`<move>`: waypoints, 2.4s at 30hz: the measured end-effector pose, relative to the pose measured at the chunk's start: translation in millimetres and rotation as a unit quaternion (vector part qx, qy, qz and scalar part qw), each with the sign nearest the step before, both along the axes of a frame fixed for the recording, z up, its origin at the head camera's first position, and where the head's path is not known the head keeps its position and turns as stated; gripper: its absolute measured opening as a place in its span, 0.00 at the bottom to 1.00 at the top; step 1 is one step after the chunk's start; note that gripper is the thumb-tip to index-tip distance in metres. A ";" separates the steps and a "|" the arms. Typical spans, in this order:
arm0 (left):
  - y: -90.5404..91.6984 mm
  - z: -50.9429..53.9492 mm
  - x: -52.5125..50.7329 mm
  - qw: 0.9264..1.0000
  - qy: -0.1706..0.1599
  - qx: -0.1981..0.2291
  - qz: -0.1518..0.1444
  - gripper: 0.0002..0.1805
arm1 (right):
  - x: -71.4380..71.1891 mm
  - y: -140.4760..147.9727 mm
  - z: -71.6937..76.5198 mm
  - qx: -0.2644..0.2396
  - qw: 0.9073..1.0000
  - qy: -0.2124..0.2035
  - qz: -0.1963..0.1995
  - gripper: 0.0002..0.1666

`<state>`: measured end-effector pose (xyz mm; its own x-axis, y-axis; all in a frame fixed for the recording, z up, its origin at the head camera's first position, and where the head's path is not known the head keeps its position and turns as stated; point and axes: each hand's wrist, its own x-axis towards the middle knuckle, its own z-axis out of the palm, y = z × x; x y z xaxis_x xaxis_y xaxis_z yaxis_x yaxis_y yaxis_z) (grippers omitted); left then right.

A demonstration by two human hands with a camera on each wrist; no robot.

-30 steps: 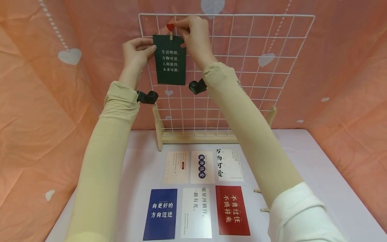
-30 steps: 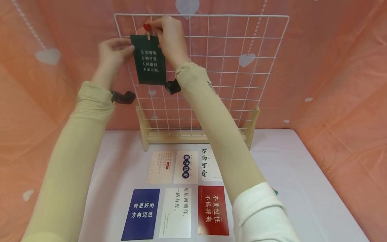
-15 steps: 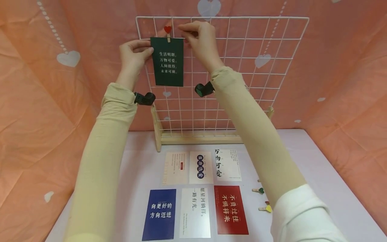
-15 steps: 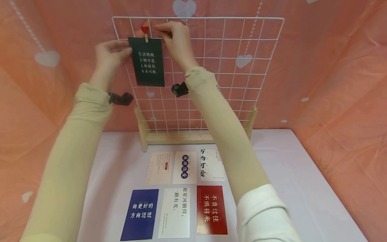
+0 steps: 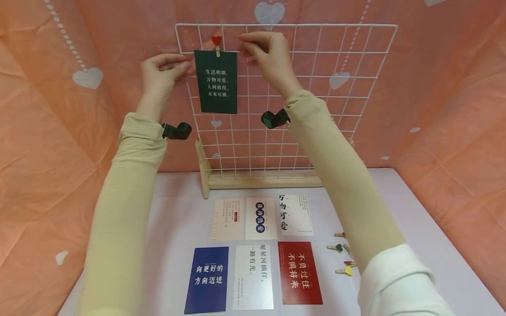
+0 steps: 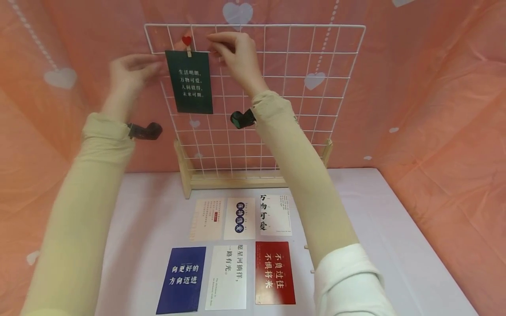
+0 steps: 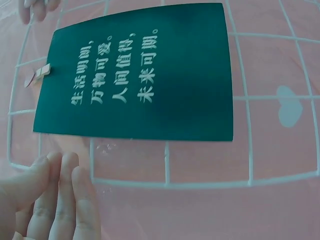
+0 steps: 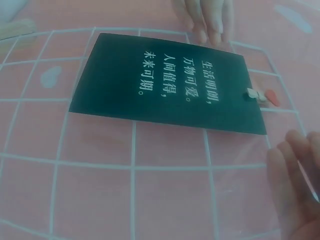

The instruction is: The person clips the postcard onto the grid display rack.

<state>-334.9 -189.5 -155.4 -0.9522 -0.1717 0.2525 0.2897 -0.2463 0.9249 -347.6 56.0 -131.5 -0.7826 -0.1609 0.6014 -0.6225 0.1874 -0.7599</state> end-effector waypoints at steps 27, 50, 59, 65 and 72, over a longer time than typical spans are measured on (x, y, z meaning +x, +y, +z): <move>-17.3 -30.8 17.4 0.995 -0.052 -0.045 -0.074 0.21 | 25.4 64.5 -54.6 -0.060 0.994 -0.050 0.078 0.21; -32.2 -84.1 41.7 0.976 -0.077 -0.167 -0.119 0.28 | 57.1 157.3 -118.0 -0.096 0.991 -0.067 0.067 0.25; -39.8 -111.4 49.7 0.965 -0.081 -0.211 -0.130 0.27 | 74.5 189.4 -142.3 -0.096 0.992 -0.075 0.043 0.26; -43.1 -135.3 57.3 0.963 -0.092 -0.189 -0.169 0.27 | 91.3 216.4 -168.4 -0.102 0.988 -0.109 0.029 0.24; -49.1 -161.0 65.9 0.950 -0.108 -0.198 -0.217 0.29 | 107.8 242.7 -198.9 -0.092 0.985 -0.149 0.005 0.29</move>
<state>-269.0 -238.6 -316.5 -0.9483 0.3174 0.0061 0.0335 0.0808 0.9962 -239.8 298.7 -330.4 -0.9274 -0.0795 0.3655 -0.3683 0.0237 -0.9294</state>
